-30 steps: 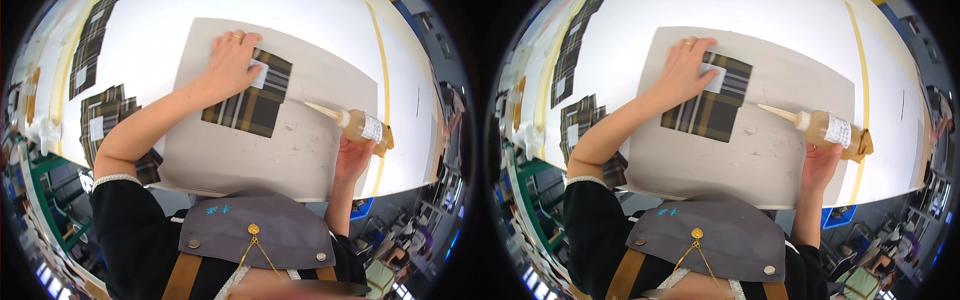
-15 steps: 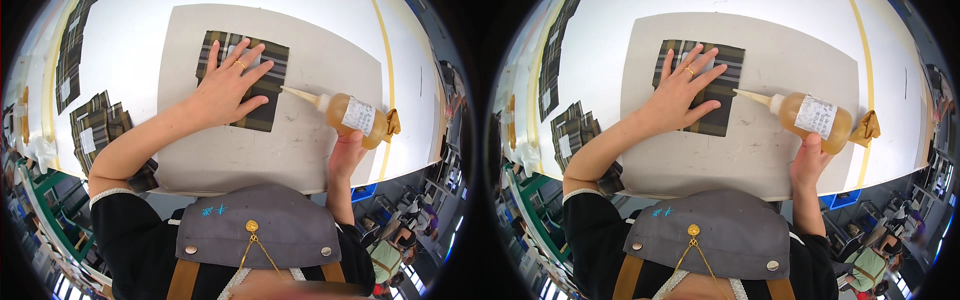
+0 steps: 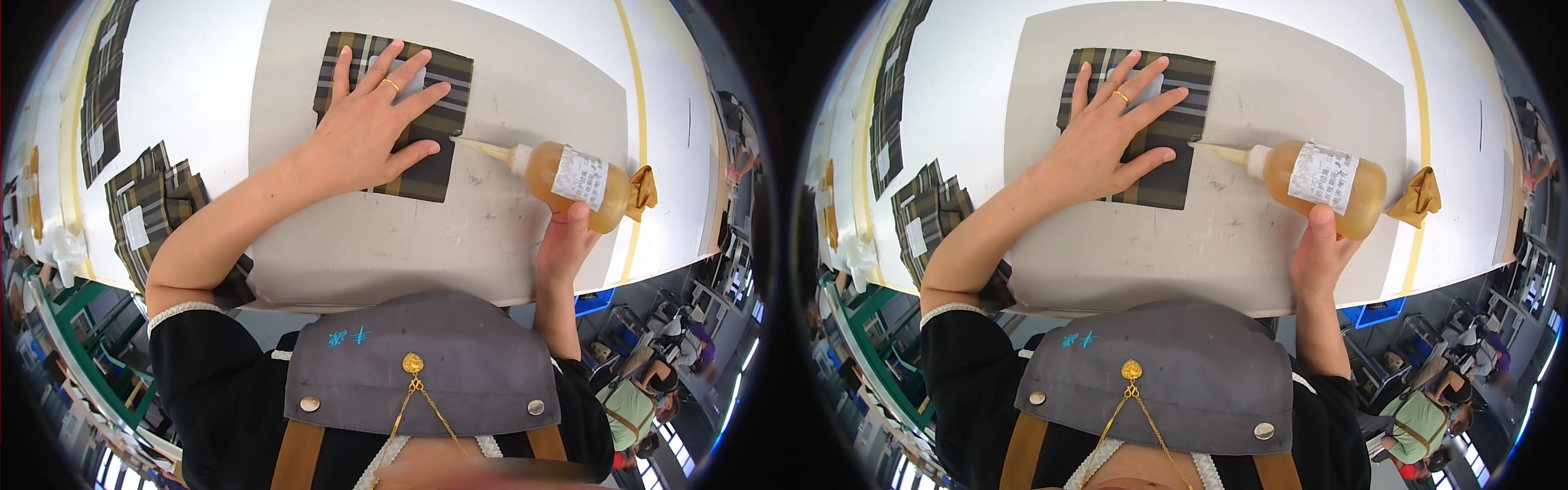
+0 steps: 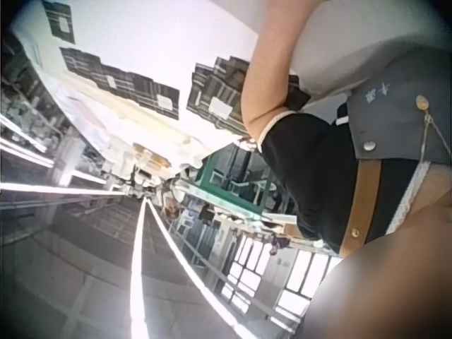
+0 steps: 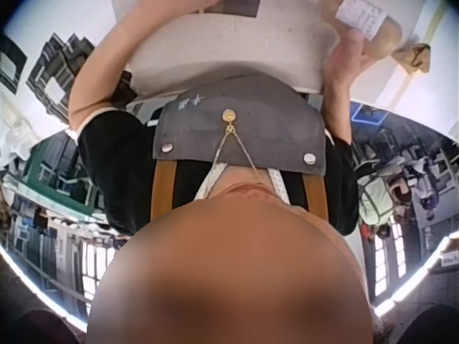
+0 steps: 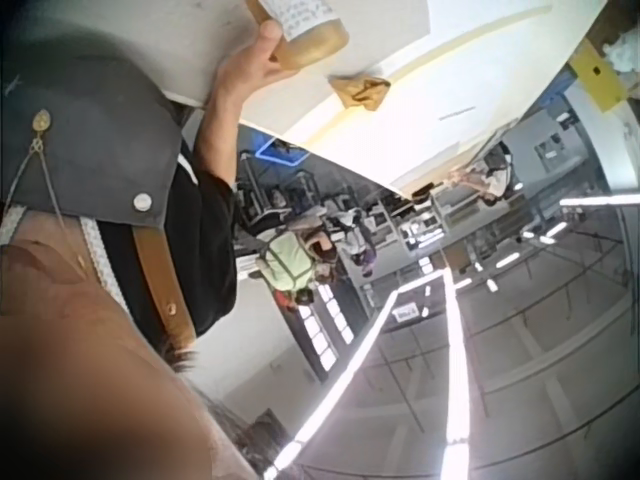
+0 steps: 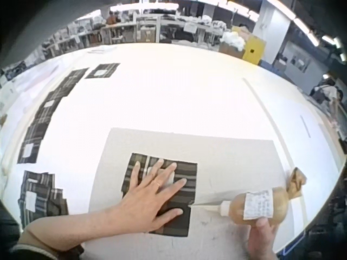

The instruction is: Applying adhesive to small pieces of plaid fabric and attaching labels or lining in a workshop.

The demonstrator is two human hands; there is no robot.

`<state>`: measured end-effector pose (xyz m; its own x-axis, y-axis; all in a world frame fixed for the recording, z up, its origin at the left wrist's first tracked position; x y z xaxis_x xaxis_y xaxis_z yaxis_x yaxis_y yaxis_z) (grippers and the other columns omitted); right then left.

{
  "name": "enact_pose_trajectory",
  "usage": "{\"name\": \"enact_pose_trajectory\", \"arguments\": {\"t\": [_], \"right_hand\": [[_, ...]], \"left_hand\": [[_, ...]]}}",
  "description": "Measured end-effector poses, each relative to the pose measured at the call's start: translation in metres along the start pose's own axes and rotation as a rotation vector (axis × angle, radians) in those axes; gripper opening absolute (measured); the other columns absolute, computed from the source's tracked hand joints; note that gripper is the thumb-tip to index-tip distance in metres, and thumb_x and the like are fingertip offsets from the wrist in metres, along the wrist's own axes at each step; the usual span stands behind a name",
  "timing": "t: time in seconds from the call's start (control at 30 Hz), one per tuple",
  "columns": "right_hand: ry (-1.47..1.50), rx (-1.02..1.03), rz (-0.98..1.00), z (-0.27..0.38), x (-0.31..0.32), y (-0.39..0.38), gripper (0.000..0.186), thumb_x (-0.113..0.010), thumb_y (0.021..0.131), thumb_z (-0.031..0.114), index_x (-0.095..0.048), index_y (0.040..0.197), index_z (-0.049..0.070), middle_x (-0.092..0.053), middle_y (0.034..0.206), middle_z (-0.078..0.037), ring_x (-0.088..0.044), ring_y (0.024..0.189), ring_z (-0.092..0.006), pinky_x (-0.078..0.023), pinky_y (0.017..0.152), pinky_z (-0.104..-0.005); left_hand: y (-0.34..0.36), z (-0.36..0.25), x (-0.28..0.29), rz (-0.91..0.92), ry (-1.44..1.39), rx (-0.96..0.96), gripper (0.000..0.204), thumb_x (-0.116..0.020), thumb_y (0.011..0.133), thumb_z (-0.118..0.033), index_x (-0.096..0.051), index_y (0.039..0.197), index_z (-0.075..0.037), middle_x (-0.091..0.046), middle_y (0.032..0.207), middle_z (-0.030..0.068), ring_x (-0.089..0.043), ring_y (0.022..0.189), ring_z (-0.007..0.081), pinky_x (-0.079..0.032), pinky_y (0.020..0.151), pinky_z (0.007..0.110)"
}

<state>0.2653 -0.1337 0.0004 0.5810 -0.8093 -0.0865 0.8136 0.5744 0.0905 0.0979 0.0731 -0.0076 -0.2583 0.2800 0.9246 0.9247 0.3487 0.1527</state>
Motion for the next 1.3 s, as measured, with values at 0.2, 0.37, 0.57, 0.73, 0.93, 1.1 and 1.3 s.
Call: {"name": "enact_pose_trajectory", "arguments": {"t": [0.2, 0.37, 0.57, 0.73, 0.93, 1.1, 1.3], "right_hand": [[-0.024, 0.015, 0.098, 0.009, 0.001, 0.001, 0.065, -0.071, 0.079, 0.028, -0.039, 0.129, 0.002, -0.052, 0.120, -0.007, -0.050, 0.111, -0.0175, -0.037, 0.097, -0.0337], [-0.039, -0.034, 0.156, 0.008, 0.007, -0.003, 0.066, -0.068, 0.080, 0.033, -0.038, 0.130, 0.002, -0.051, 0.121, -0.007, -0.050, 0.112, -0.0184, -0.037, 0.097, -0.0341], [0.451, -0.288, 0.013, 0.002, 0.004, 0.002, 0.056, -0.055, 0.089, 0.038, -0.036, 0.133, 0.009, -0.046, 0.130, -0.010, -0.048, 0.118, -0.0240, -0.048, 0.092, -0.0383], [0.598, -0.299, -0.017, 0.003, 0.012, 0.004, 0.057, -0.053, 0.089, 0.042, -0.036, 0.132, 0.009, -0.047, 0.129, -0.010, -0.050, 0.116, -0.0226, -0.051, 0.089, -0.0355], [0.426, -0.257, -0.018, 0.004, 0.013, 0.006, 0.061, -0.057, 0.087, 0.039, -0.032, 0.135, 0.010, -0.044, 0.131, -0.011, -0.050, 0.117, -0.0234, -0.050, 0.091, -0.0355], [0.379, -0.235, 0.062, 0.003, 0.006, 0.016, 0.062, -0.058, 0.088, 0.038, -0.030, 0.135, 0.009, -0.042, 0.133, -0.011, -0.049, 0.117, -0.0233, -0.049, 0.093, -0.0353], [0.334, -0.246, 0.073, 0.003, 0.009, 0.019, 0.062, -0.057, 0.088, 0.037, -0.030, 0.135, 0.009, -0.044, 0.132, -0.010, -0.050, 0.117, -0.0222, -0.048, 0.091, -0.0341]], "left_hand": [[0.000, 0.001, 0.000, -0.020, -0.023, -0.009, 0.054, -0.058, 0.085, -0.038, -0.041, 0.134, -0.022, -0.026, 0.146, 0.0081, -0.018, 0.137, 0.0314, -0.007, 0.106, 0.061], [0.002, 0.004, 0.004, 0.009, -0.001, -0.015, 0.054, -0.059, 0.085, -0.038, -0.042, 0.133, -0.021, -0.027, 0.146, 0.0055, -0.019, 0.137, 0.0300, -0.009, 0.106, 0.060], [0.017, 0.016, 0.012, 0.018, 0.086, -0.192, 0.057, -0.055, 0.086, -0.042, -0.038, 0.136, -0.019, -0.027, 0.147, 0.0030, -0.020, 0.137, 0.0265, -0.010, 0.107, 0.058], [0.009, 0.024, 0.003, -0.028, 0.177, -0.034, 0.059, -0.049, 0.089, -0.045, -0.036, 0.136, -0.014, -0.028, 0.146, 0.0049, -0.020, 0.137, 0.0266, -0.011, 0.106, 0.060], [0.007, 0.029, 0.016, -0.182, 0.168, 0.006, 0.050, -0.057, 0.085, -0.038, -0.048, 0.124, -0.008, -0.044, 0.129, 0.0081, -0.036, 0.124, 0.0272, -0.022, 0.102, 0.055], [0.045, 0.043, 0.033, -0.025, 0.024, 0.102, 0.045, -0.062, 0.083, -0.038, -0.054, 0.118, -0.010, -0.055, 0.097, 0.0046, -0.048, 0.097, 0.0200, -0.027, 0.096, 0.039], [0.045, 0.043, 0.031, -0.515, 0.108, -0.198, 0.030, -0.067, 0.079, -0.024, -0.059, 0.102, -0.007, -0.055, 0.097, 0.0085, -0.048, 0.096, 0.0236, -0.035, 0.089, 0.036]]}}
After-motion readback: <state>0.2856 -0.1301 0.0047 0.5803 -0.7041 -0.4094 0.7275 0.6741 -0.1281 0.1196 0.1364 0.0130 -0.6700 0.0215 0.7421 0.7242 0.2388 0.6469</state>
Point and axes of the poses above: each hand's wrist, its own y-axis towards the middle knuckle, its own x-axis out of the back of the hand, z = x × y, the point moved 6 cm from there along y, towards the middle knuckle
